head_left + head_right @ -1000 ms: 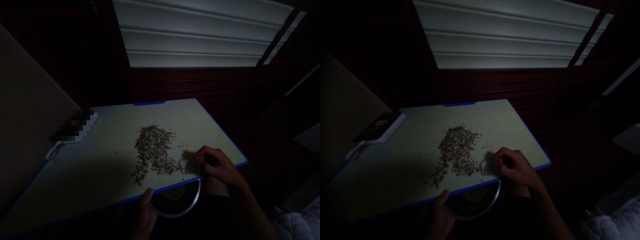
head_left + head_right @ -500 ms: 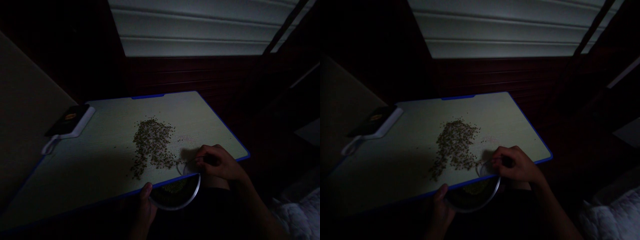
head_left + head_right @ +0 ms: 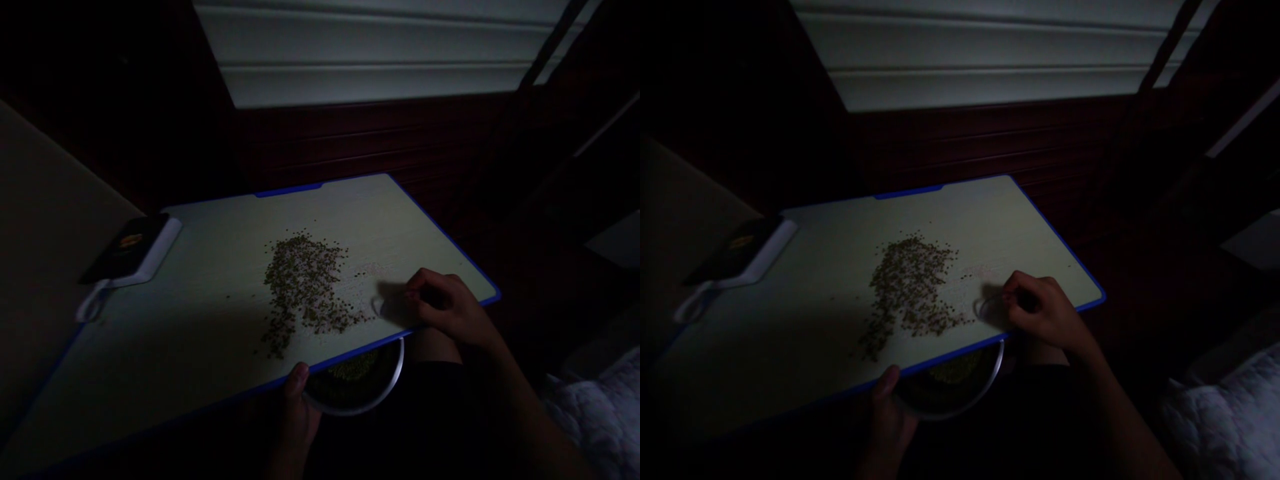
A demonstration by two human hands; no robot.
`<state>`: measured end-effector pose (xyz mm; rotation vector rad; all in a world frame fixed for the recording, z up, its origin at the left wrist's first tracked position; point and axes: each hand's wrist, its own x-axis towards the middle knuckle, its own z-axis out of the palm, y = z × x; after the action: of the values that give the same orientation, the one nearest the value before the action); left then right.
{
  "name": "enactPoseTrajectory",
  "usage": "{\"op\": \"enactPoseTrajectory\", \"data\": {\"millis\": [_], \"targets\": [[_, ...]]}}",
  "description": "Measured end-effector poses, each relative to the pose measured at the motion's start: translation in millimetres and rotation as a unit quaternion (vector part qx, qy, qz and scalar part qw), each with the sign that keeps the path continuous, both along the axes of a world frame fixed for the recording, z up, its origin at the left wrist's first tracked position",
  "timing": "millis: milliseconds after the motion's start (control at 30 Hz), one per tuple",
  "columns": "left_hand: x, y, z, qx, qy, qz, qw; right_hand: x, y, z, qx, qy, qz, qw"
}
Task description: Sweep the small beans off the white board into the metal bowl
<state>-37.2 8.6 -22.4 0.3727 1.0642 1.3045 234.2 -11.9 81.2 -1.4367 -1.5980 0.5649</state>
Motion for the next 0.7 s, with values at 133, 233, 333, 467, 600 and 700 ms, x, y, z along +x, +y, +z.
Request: {"op": "enactPoseTrajectory", "data": {"millis": [133, 233, 333, 467, 600, 700], "targets": [[2, 1, 6.3, -0.031, -0.012, 0.007, 0.999, 0, -2, -1.0, 0.009, 0.003, -0.019, 1.000], [5, 3, 11.5, -0.058, -0.015, 0.008, 0.998, 0, -2, -0.9, 0.003, -0.002, 0.004, 1.000], [5, 3, 12.0, -0.079, -0.017, -0.001, 0.997, -2, 0, -0.8, -0.005, -0.011, 0.012, 1.000], [4, 3, 9.1, -0.065, -0.031, -0.010, 0.997, -4, 2, -1.8, 0.004, -0.015, -0.036, 0.999], [5, 3, 7.8, -0.075, -0.048, -0.003, 0.996, -4, 0, -2.1, 0.010, -0.010, -0.043, 0.999], [3, 3, 2.8, -0.072, -0.053, -0.002, 0.996, -3, 0, -1.6, 0.004, -0.009, -0.020, 1.000]]}}
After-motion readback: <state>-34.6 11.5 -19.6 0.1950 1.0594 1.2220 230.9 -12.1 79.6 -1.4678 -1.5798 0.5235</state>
